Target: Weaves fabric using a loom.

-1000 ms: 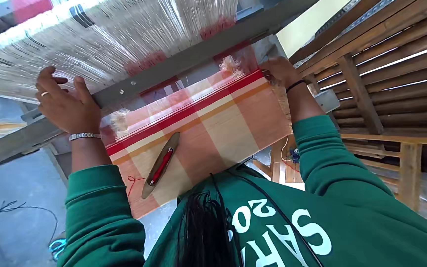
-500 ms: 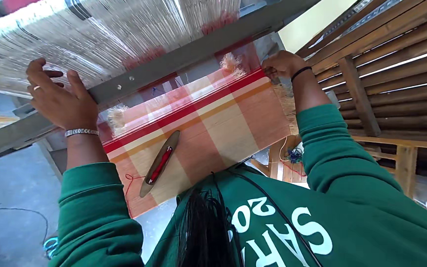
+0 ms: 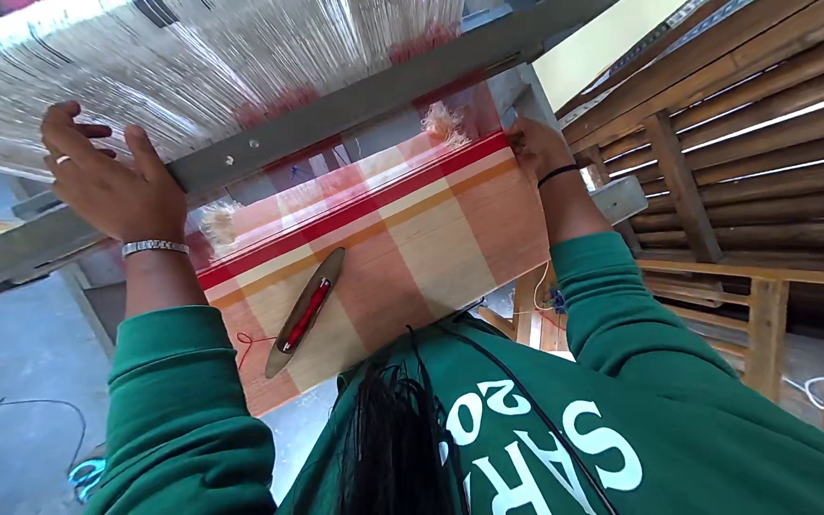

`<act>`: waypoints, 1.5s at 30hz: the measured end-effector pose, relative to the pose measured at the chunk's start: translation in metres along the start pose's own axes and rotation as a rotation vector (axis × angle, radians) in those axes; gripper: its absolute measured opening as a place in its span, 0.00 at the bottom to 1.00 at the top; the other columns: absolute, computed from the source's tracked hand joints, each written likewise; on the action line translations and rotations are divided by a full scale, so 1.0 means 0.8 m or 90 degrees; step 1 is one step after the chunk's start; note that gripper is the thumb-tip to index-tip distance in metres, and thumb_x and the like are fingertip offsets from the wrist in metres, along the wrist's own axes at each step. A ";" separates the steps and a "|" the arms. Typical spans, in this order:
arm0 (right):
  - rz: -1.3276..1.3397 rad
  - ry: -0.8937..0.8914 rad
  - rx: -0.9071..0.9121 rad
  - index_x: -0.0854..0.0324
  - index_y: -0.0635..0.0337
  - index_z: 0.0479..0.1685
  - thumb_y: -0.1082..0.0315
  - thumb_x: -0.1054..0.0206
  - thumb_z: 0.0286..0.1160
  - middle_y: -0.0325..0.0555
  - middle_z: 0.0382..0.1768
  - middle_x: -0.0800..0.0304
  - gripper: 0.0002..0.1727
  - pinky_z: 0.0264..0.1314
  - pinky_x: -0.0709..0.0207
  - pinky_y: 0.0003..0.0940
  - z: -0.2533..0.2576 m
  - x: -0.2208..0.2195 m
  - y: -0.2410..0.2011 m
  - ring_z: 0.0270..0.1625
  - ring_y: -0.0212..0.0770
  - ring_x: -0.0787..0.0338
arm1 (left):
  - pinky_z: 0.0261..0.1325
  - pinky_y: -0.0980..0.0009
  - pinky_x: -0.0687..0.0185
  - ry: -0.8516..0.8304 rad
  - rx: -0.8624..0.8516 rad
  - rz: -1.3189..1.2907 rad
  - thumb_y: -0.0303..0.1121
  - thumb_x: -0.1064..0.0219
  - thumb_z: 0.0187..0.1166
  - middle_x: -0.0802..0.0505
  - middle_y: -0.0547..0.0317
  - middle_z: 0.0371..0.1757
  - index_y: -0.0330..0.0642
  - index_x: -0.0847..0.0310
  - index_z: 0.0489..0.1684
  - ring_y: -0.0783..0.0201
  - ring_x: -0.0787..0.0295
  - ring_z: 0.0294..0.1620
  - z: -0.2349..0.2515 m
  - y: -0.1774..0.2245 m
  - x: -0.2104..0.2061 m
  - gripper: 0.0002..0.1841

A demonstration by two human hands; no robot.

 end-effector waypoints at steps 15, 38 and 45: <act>-0.256 -0.075 0.025 0.17 0.60 0.52 0.58 0.31 0.77 0.40 0.36 0.13 0.15 0.45 0.16 0.33 0.004 -0.002 -0.033 0.36 0.33 0.13 | 0.72 0.48 0.29 -0.003 0.002 0.012 0.65 0.55 0.87 0.15 0.53 0.72 0.51 0.42 0.89 0.53 0.16 0.67 0.000 -0.003 -0.002 0.37; -0.323 0.023 0.178 0.11 0.60 0.48 0.49 0.28 0.75 0.50 0.42 0.09 0.21 0.48 0.18 0.49 0.006 -0.012 -0.024 0.41 0.44 0.12 | 0.71 0.50 0.27 0.014 -0.002 -0.001 0.63 0.54 0.87 0.16 0.51 0.73 0.50 0.41 0.89 0.52 0.16 0.66 0.000 0.001 0.000 0.37; -0.041 -0.016 0.076 0.15 0.60 0.58 0.58 0.28 0.79 0.44 0.45 0.06 0.17 0.50 0.12 0.33 0.012 -0.006 -0.009 0.43 0.35 0.07 | 0.70 0.51 0.27 0.022 -0.007 -0.006 0.63 0.55 0.87 0.15 0.51 0.72 0.50 0.40 0.88 0.53 0.15 0.65 -0.001 0.000 -0.002 0.36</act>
Point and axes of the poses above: each hand's wrist, its own z-axis towards the middle knuckle, its own x-axis out of the back of the hand, y = z × x, the point moved 3 cm from there along z, towards the middle knuckle
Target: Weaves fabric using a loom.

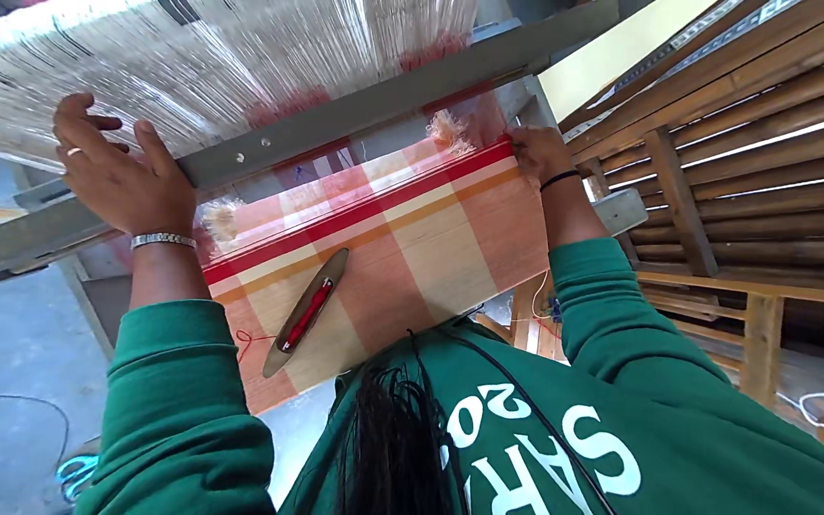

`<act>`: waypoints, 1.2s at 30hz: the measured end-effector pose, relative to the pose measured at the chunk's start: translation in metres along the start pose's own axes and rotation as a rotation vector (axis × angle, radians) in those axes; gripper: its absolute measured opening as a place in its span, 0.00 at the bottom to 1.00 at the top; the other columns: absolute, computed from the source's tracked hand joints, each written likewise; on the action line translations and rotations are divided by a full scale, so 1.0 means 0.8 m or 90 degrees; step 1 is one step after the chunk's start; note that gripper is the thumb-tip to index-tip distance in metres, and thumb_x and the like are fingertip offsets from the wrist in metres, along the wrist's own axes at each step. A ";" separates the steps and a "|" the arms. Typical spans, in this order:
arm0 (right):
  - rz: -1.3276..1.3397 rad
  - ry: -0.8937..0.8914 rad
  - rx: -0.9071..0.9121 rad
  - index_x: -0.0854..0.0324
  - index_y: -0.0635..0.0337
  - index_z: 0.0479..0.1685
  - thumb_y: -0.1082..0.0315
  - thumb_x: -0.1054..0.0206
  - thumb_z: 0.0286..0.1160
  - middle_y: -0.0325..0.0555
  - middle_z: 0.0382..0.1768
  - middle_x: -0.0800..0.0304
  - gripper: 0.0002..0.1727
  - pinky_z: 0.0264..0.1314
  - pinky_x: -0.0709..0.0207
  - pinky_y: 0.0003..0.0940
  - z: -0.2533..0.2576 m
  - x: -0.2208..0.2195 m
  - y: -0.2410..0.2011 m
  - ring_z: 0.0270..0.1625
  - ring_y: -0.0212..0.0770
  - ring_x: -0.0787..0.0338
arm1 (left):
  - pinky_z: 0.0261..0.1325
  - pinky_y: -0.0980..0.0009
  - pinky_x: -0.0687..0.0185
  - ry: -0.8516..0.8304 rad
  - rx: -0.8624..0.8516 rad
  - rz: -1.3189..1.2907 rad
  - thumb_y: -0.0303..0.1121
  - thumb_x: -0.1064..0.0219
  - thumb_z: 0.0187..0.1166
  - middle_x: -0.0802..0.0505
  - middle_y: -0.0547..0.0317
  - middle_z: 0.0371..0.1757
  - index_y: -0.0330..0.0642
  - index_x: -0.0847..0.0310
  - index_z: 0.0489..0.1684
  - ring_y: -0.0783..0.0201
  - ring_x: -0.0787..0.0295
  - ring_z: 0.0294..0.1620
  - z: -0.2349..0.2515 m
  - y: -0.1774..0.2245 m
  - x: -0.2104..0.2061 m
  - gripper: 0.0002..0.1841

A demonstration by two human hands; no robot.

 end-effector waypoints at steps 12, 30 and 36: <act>-0.139 -0.040 -0.012 0.17 0.61 0.61 0.55 0.32 0.83 0.46 0.48 0.08 0.19 0.52 0.14 0.35 -0.021 0.000 -0.016 0.45 0.36 0.08 | 0.69 0.51 0.24 -0.005 -0.011 -0.002 0.60 0.55 0.89 0.15 0.48 0.72 0.47 0.40 0.88 0.51 0.14 0.65 -0.001 0.003 0.003 0.35; -0.092 0.105 0.017 0.14 0.63 0.54 0.54 0.32 0.83 0.52 0.49 0.10 0.19 0.56 0.17 0.45 -0.040 -0.017 0.009 0.49 0.43 0.11 | 0.70 0.51 0.26 0.000 0.000 -0.007 0.61 0.55 0.89 0.15 0.51 0.73 0.50 0.41 0.88 0.52 0.15 0.65 -0.001 0.000 0.002 0.34; -0.002 0.022 -0.003 0.14 0.61 0.56 0.59 0.46 0.92 0.41 0.43 0.07 0.17 0.49 0.16 0.28 -0.026 0.011 0.001 0.41 0.30 0.09 | 0.70 0.50 0.27 0.004 0.003 0.000 0.62 0.56 0.88 0.15 0.52 0.73 0.52 0.41 0.88 0.51 0.15 0.65 -0.001 0.000 0.000 0.35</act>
Point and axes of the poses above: each hand's wrist, its own z-axis towards the middle knuckle, its own x-axis out of the back of the hand, y = z × x, the point moved 3 cm from there along z, towards the middle knuckle
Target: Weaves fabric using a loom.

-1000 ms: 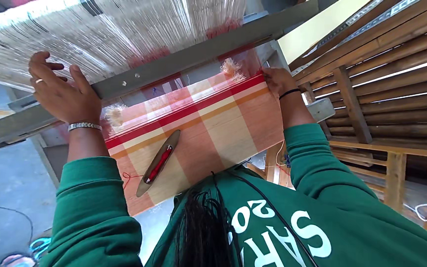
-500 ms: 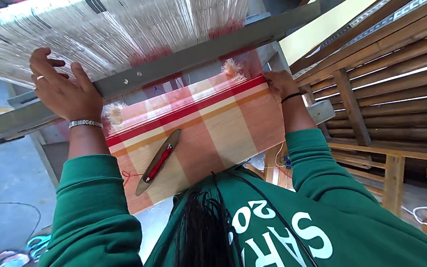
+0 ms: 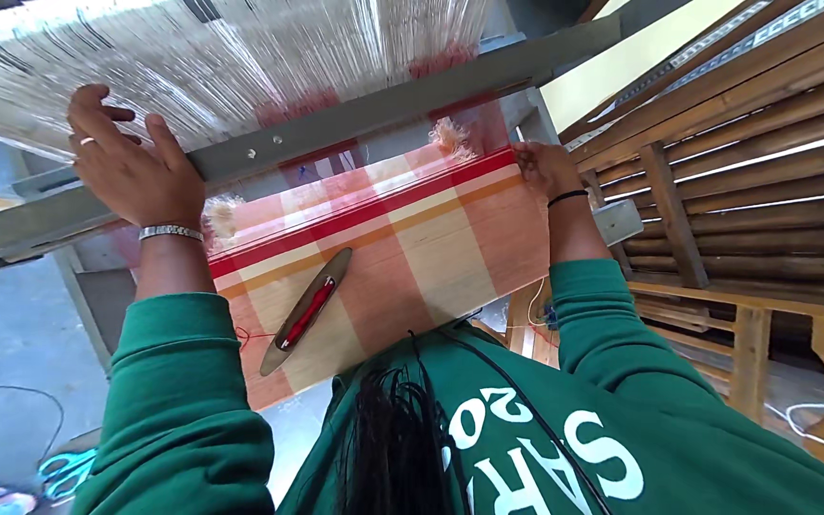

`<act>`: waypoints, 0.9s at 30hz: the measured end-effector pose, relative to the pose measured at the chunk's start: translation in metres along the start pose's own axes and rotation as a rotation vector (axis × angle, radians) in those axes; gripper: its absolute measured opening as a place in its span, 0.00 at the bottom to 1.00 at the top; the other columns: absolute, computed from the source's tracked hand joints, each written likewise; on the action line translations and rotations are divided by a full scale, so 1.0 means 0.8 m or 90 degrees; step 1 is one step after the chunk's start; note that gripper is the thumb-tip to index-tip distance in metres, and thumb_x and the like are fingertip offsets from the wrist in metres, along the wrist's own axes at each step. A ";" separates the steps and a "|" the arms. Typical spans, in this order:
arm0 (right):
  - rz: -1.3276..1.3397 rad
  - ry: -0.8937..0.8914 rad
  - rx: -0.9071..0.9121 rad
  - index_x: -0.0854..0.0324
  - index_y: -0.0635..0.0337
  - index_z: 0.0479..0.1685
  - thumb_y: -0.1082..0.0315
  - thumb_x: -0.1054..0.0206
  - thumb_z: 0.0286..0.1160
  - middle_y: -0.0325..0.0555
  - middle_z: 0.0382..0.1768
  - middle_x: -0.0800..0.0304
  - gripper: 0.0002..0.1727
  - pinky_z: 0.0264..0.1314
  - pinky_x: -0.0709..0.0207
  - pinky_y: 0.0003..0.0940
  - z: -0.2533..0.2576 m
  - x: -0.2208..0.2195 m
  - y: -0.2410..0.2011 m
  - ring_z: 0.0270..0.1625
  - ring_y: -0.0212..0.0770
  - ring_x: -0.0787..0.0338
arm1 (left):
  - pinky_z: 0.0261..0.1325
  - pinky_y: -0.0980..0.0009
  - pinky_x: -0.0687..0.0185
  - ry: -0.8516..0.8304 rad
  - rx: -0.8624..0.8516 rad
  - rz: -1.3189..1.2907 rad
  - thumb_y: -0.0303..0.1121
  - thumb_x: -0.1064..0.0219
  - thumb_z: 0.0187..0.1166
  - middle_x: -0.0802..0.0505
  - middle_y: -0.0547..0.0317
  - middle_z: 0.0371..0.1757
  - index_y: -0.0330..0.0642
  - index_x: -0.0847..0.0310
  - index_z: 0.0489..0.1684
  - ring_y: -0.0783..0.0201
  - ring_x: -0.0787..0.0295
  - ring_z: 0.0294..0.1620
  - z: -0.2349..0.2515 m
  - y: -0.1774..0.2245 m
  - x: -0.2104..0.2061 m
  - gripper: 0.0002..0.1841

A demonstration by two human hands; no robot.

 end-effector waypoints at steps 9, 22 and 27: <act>-0.171 -0.046 0.043 0.17 0.64 0.55 0.61 0.34 0.82 0.46 0.43 0.08 0.15 0.44 0.15 0.32 0.008 -0.002 -0.014 0.37 0.33 0.10 | 0.72 0.46 0.29 -0.023 0.016 -0.009 0.62 0.57 0.87 0.16 0.51 0.75 0.52 0.42 0.89 0.49 0.16 0.68 0.000 0.003 0.004 0.36; -0.273 -0.127 -0.018 0.17 0.62 0.51 0.62 0.33 0.81 0.41 0.36 0.11 0.12 0.40 0.15 0.30 0.021 0.002 -0.036 0.33 0.31 0.12 | 0.72 0.48 0.29 -0.013 0.014 -0.001 0.62 0.57 0.88 0.15 0.54 0.74 0.52 0.42 0.89 0.51 0.16 0.68 0.000 -0.001 0.000 0.35; -0.250 -0.139 -0.029 0.17 0.60 0.52 0.62 0.33 0.81 0.40 0.35 0.10 0.12 0.40 0.14 0.29 0.028 0.005 -0.036 0.33 0.31 0.11 | 0.71 0.50 0.28 -0.006 0.007 0.005 0.62 0.57 0.88 0.15 0.54 0.74 0.52 0.41 0.88 0.52 0.15 0.66 0.002 -0.003 -0.003 0.35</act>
Point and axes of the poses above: each hand's wrist, its own z-axis towards the middle knuckle, its own x-axis out of the back of the hand, y = z × x, the point moved 3 cm from there along z, towards the middle knuckle
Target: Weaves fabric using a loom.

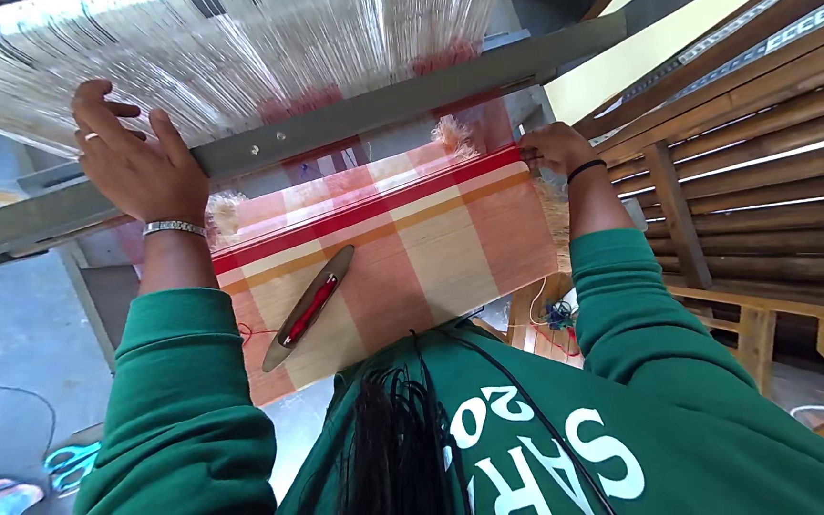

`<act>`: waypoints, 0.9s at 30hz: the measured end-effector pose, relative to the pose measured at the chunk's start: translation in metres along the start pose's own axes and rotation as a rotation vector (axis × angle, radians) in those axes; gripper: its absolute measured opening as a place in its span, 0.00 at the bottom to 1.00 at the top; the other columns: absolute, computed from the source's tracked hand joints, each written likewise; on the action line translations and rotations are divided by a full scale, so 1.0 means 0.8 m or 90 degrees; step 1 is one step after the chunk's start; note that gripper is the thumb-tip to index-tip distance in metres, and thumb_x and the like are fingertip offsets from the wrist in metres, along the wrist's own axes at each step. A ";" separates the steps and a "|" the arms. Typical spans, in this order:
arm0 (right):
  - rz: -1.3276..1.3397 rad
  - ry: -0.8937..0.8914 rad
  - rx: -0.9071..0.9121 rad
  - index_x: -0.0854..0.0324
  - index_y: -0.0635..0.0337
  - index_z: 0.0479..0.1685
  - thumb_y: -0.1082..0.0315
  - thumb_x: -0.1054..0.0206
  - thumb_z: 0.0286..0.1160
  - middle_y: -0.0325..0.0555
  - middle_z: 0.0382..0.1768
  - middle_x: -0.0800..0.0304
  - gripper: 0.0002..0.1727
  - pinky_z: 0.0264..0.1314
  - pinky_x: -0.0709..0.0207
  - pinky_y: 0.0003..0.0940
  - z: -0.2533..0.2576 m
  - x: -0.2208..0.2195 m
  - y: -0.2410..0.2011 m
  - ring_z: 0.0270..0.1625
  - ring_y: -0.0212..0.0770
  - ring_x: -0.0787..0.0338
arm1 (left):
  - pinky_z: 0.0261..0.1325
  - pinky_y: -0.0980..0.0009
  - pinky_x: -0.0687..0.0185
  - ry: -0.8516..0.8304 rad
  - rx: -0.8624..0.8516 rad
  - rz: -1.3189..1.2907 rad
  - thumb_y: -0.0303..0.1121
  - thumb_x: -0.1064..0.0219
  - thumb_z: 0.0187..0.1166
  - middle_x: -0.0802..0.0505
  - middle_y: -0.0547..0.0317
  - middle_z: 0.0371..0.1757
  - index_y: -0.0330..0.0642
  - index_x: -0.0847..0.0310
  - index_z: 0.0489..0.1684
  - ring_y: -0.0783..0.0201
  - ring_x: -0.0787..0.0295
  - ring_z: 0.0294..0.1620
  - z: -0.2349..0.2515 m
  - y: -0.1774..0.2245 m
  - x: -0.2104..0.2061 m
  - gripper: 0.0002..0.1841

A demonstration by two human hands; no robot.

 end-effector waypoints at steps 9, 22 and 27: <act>-0.052 -0.026 -0.009 0.17 0.60 0.49 0.61 0.36 0.81 0.39 0.36 0.10 0.11 0.41 0.15 0.29 -0.003 0.000 -0.010 0.33 0.31 0.12 | 0.71 0.47 0.27 -0.007 0.000 -0.008 0.63 0.57 0.88 0.15 0.52 0.73 0.50 0.41 0.88 0.50 0.15 0.67 -0.001 0.000 0.002 0.35; -0.047 -0.017 -0.026 0.17 0.57 0.45 0.58 0.38 0.83 0.37 0.34 0.10 0.12 0.38 0.15 0.28 -0.002 -0.001 -0.016 0.31 0.30 0.11 | 0.70 0.48 0.28 -0.001 0.000 -0.005 0.62 0.57 0.88 0.15 0.54 0.72 0.51 0.40 0.87 0.52 0.15 0.66 0.000 -0.001 -0.001 0.35; -0.050 -0.022 -0.025 0.17 0.58 0.46 0.62 0.35 0.81 0.38 0.32 0.10 0.09 0.37 0.15 0.27 -0.002 -0.002 -0.016 0.30 0.30 0.11 | 0.70 0.48 0.28 0.000 -0.002 -0.008 0.62 0.57 0.88 0.14 0.54 0.71 0.51 0.40 0.87 0.52 0.15 0.65 0.000 -0.001 0.001 0.35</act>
Point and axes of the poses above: each hand's wrist, its own z-axis towards the middle knuckle, its own x-axis out of the back of the hand, y = z × x, the point moved 3 cm from there along z, towards the middle knuckle
